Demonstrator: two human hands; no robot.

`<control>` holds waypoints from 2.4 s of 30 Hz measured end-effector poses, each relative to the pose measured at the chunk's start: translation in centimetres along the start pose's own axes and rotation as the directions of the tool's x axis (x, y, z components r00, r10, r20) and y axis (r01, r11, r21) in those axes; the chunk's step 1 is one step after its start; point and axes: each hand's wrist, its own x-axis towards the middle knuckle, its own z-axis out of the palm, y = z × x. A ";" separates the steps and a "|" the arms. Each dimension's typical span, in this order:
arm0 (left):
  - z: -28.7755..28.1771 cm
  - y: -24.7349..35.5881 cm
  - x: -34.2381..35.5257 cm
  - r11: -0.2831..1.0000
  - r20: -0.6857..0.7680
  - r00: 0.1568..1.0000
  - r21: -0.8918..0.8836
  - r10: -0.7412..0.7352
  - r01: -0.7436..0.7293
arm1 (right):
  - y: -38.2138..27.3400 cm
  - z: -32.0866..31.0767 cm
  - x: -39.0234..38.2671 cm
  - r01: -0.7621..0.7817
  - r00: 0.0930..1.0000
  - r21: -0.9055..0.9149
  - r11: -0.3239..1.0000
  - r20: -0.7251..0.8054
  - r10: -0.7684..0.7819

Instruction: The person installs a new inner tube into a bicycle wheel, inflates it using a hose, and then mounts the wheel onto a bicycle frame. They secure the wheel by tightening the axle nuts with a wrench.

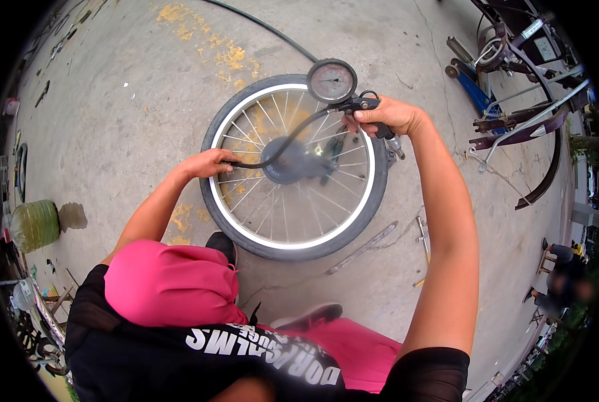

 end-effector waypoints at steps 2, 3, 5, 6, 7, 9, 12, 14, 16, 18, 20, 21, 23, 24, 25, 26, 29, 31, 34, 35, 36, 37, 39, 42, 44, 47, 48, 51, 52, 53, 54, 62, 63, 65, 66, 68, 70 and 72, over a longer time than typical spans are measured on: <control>0.0 -0.1 0.1 1.000 -0.006 1.000 -0.026 -0.018 0.017 | -0.2 0.2 -0.1 0.009 1.000 -0.003 1.000 -0.014 -0.009; 0.0 -0.2 0.3 0.999 -0.013 1.000 -0.024 -0.025 0.025 | -0.3 0.2 -0.2 0.013 1.000 -0.010 1.000 -0.018 -0.013; -0.1 -0.2 0.5 0.999 -0.026 0.999 -0.018 -0.040 0.040 | -0.4 0.1 -0.3 0.009 1.000 -0.023 1.000 -0.021 -0.010; -0.2 -0.2 0.7 0.997 -0.001 0.999 -0.065 -0.048 0.047 | -0.4 0.0 -0.3 0.002 1.000 -0.029 1.000 -0.020 -0.002; -0.4 -0.2 1.0 0.992 0.024 0.998 -0.111 -0.054 0.056 | -0.5 0.0 -0.4 -0.006 1.000 -0.036 0.999 -0.019 0.005; -0.6 0.0 1.2 0.982 0.058 0.995 -0.171 -0.076 0.084 | -0.7 0.2 -0.2 0.003 1.000 -0.021 1.000 0.016 -0.002; -1.1 0.0 0.8 0.967 0.072 0.992 -0.225 -0.106 0.119 | -1.4 0.9 -0.1 0.009 1.000 -0.036 0.999 0.009 -0.008; -1.2 -0.2 0.6 0.955 0.063 0.993 -0.275 -0.100 0.114 | -2.4 1.1 -0.7 0.021 0.999 -0.078 0.997 -0.024 -0.023; -1.5 -0.3 0.3 0.947 -0.029 0.996 -0.313 -0.085 0.071 | -3.9 1.5 -1.0 0.049 0.996 -0.127 0.991 -0.064 -0.057; -1.9 0.1 0.4 0.951 -0.096 0.993 -0.305 -0.073 0.040 | -6.5 1.9 -1.4 -0.061 0.987 -0.253 0.966 -0.156 0.021; -2.2 1.5 -0.4 0.978 -0.071 0.996 -0.205 -0.058 0.043 | -9.3 3.3 -1.6 -0.106 0.979 -0.376 0.921 -0.201 0.031; -2.4 2.5 -0.7 0.988 -0.059 0.997 -0.152 -0.050 0.041 | -10.5 3.7 -1.6 -0.127 0.979 -0.428 0.895 -0.201 0.042; -2.4 4.6 -1.2 0.997 -0.092 0.993 -0.044 -0.070 0.067 | -13.0 5.8 -1.1 -0.161 0.971 -0.514 0.842 -0.234 0.043; -2.6 5.0 -1.7 0.997 -0.111 0.991 0.010 -0.081 0.083 | -14.1 7.0 -0.7 -0.168 0.970 -0.566 0.807 -0.239 0.035; -2.1 3.6 -1.6 0.993 -0.227 0.973 0.120 0.048 -0.021 | -15.2 8.0 -0.3 -0.175 0.969 -0.616 0.768 -0.244 0.026; -2.5 4.1 -2.2 0.998 -0.188 0.981 0.058 0.042 -0.032 | -16.0 9.0 0.1 -0.187 0.968 -0.661 0.726 -0.251 0.020; -4.9 8.9 -4.6 0.982 0.039 0.991 -0.147 0.126 -0.119 | -17.2 10.7 0.1 -0.060 0.972 -0.611 0.789 -0.214 -0.092; -5.9 11.7 -5.8 0.850 0.158 0.947 -0.499 0.281 -0.169 | -17.5 11.5 0.9 0.042 0.966 -0.564 0.825 -0.188 -0.177; -6.9 17.2 -7.7 0.563 -0.187 0.929 -0.751 0.320 -0.345 | -17.6 14.3 3.4 0.078 0.964 -0.502 0.861 -0.183 -0.195; -7.0 18.1 -8.1 0.502 -0.302 0.916 -0.768 0.265 -0.398 | -17.8 15.3 4.4 0.064 0.977 -0.510 0.858 -0.144 -0.159; -6.8 18.1 -7.9 0.504 -0.399 0.903 -0.752 0.163 -0.423 | -17.7 16.4 5.1 0.066 0.979 -0.511 0.857 -0.131 -0.154; -6.7 17.9 -7.8 0.510 -0.490 0.870 -0.734 0.059 -0.448 | -17.4 16.8 6.0 0.059 0.979 -0.506 0.861 -0.141 -0.150; -6.4 16.9 -7.4 0.430 -0.487 0.871 -0.802 -0.070 -0.414 | -16.7 17.3 7.7 0.034 0.976 -0.529 0.848 -0.165 -0.142; -6.3 13.6 -7.6 0.354 -0.465 0.872 -0.849 -0.151 -0.391 | -15.6 18.3 9.8 0.104 0.922 -0.692 0.714 -0.202 -0.330; -6.5 12.1 -8.8 0.283 -0.509 0.845 -0.845 -0.164 -0.454 | -13.5 19.0 10.8 0.245 0.720 -0.848 0.470 -0.165 -0.674; -7.7 9.0 -14.0 0.212 -0.635 0.706 -0.772 -0.313 -0.600 | -11.8 19.6 7.7 0.245 0.462 -0.843 0.478 -0.332 -0.822; -8.1 6.7 -16.1 0.079 -0.659 0.660 -0.727 -0.361 -0.682 | -10.3 18.9 6.4 0.246 0.362 -0.843 0.478 -0.378 -0.852; -9.3 3.0 -21.6 -0.143 -0.708 0.586 -0.583 -0.394 -0.800 | -3.0 16.4 1.8 0.241 0.309 -0.533 0.811 -0.750 -0.584; -9.3 1.4 -23.5 -0.143 -0.724 0.540 -0.536 -0.430 -0.832 | -0.2 15.2 0.2 0.177 0.295 -0.448 0.877 -0.826 -0.481; -9.4 -0.3 -25.3 -0.130 -0.705 0.499 -0.509 -0.503 -0.851 | 2.9 13.8 -1.3 0.150 0.316 -0.356 0.922 -0.867 -0.386; -9.3 -2.7 -27.3 -0.090 -0.718 0.451 -0.481 -0.530 -0.872 | 6.1 12.4 -2.5 0.125 0.336 -0.260 0.957 -0.897 -0.288; -2.1 -17.5 -35.1 -0.032 -0.567 0.231 -0.339 -0.791 -0.940 | 23.4 8.8 -7.5 -0.122 0.317 0.098 0.988 -0.939 0.133; -1.5 -18.9 -35.3 -0.019 -0.532 0.211 -0.343 -0.820 -0.939 | 24.1 9.2 -7.6 -0.098 0.314 0.146 0.984 -0.934 0.170; -1.0 -21.8 -35.7 0.026 -0.439 0.154 -0.377 -0.885 -0.926 | 24.7 9.9 -7.6 -0.066 0.310 0.212 0.975 -0.924 0.222; -1.5 -23.0 -35.6 0.087 -0.383 0.099 -0.439 -0.918 -0.894 | 24.5 10.4 -7.4 -0.059 0.309 0.230 0.971 -0.921 0.237; -2.3 -25.3 -35.4 0.094 -0.327 0.092 -0.510 -0.941 -0.855 | 24.3 11.0 -7.4 -0.037 0.337 0.292 0.956 -0.897 0.287; -3.6 -27.1 -35.1 0.114 -0.317 0.068 -0.522 -0.946 -0.846 | 24.4 11.4 -7.4 -0.005 0.403 0.381 0.925 -0.846 0.350; -4.9 -28.4 -34.2 0.119 -0.289 0.043 -0.520 -0.956 -0.846 | 24.4 12.0 -7.5 -0.066 0.425 0.379 0.923 -0.827 0.369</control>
